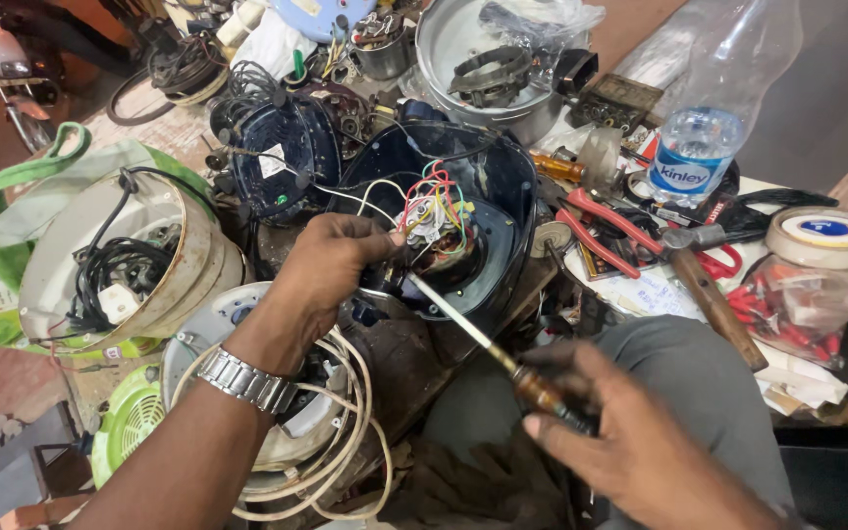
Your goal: The person disassembles and repairs an appliance by using a screwdriver to remove screws from internal components and using pliers to manipulate wires and parts.
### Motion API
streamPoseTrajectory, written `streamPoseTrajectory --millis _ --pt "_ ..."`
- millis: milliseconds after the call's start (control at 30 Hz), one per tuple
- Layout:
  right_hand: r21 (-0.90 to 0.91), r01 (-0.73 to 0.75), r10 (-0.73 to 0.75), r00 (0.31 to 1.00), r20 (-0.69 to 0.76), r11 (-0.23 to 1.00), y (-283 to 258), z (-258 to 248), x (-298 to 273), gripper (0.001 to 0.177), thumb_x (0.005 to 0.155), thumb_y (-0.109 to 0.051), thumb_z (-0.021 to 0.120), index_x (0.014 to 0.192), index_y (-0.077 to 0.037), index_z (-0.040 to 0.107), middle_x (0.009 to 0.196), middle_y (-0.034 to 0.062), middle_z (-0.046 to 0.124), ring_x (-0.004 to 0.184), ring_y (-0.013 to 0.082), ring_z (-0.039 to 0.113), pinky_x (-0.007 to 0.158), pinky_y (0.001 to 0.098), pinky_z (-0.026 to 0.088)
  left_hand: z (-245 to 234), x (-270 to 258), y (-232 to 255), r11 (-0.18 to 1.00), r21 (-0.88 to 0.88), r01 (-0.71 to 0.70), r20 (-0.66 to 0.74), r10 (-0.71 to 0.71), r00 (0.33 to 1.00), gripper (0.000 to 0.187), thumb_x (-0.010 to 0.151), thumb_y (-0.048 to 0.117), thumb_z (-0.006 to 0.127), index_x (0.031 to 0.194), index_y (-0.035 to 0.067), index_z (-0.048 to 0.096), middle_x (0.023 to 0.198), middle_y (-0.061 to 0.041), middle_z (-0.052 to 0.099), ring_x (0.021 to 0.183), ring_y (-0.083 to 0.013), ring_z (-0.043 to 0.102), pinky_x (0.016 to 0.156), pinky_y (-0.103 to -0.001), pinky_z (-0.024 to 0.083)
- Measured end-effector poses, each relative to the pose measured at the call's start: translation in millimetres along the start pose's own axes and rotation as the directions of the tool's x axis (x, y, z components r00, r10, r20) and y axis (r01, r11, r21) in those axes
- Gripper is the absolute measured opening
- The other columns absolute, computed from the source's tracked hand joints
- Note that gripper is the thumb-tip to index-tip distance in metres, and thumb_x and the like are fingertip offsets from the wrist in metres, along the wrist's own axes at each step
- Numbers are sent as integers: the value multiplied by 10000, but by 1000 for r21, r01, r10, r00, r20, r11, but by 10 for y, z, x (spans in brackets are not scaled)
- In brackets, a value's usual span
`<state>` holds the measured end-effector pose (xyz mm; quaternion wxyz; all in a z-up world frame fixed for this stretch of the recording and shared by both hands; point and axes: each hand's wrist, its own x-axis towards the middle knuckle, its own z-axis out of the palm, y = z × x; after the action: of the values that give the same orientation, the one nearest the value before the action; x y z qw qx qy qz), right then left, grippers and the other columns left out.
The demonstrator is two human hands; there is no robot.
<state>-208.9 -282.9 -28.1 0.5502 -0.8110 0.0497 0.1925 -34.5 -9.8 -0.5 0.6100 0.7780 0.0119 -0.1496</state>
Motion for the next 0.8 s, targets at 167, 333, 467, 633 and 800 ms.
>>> streamPoseTrajectory --millis 167,333,467,633,800 --pt "-500 86 -154 983 -96 862 -303 -378 -29 500 825 -347 819 1310 -279 719 878 70 631 681 147 609 611 308 546 -21 37 -42 999 23 -38 14 38 999 205 857 161 791 741 4 729 691 -3 675 624 -75 518 611 -267 395" --pt "-575 361 -526 838 -144 734 -579 -680 -83 411 753 -230 849 1155 -179 782 976 45 686 843 157 675 717 303 569 -20 70 -59 1000 0 0 32 0 1000 203 841 163 797 729 14 719 677 1 676 607 -77 522 586 -275 390" --pt "-396 367 -513 773 -373 842 -805 -573 -195 296 817 -115 823 1107 -86 772 982 60 759 833 148 742 734 284 608 -24 89 -93 1000 -23 -1 36 1 999 193 842 154 792 736 8 725 678 -12 680 596 -87 525 573 -281 395" --pt "-267 452 -523 688 -502 851 -993 -285 -270 149 859 -59 762 997 -18 724 998 84 783 926 124 755 826 263 624 -16 90 -98 999 -34 -26 39 27 999 174 836 145 788 753 -1 741 698 -25 707 601 -84 551 579 -271 419" --pt "-304 462 -552 655 -516 833 -1028 -224 -258 156 855 -35 759 1000 4 715 1029 88 768 958 139 732 839 290 600 -2 26 -24 998 -62 1 36 1 999 179 825 145 784 749 -9 733 683 -40 710 577 -99 569 559 -283 435"
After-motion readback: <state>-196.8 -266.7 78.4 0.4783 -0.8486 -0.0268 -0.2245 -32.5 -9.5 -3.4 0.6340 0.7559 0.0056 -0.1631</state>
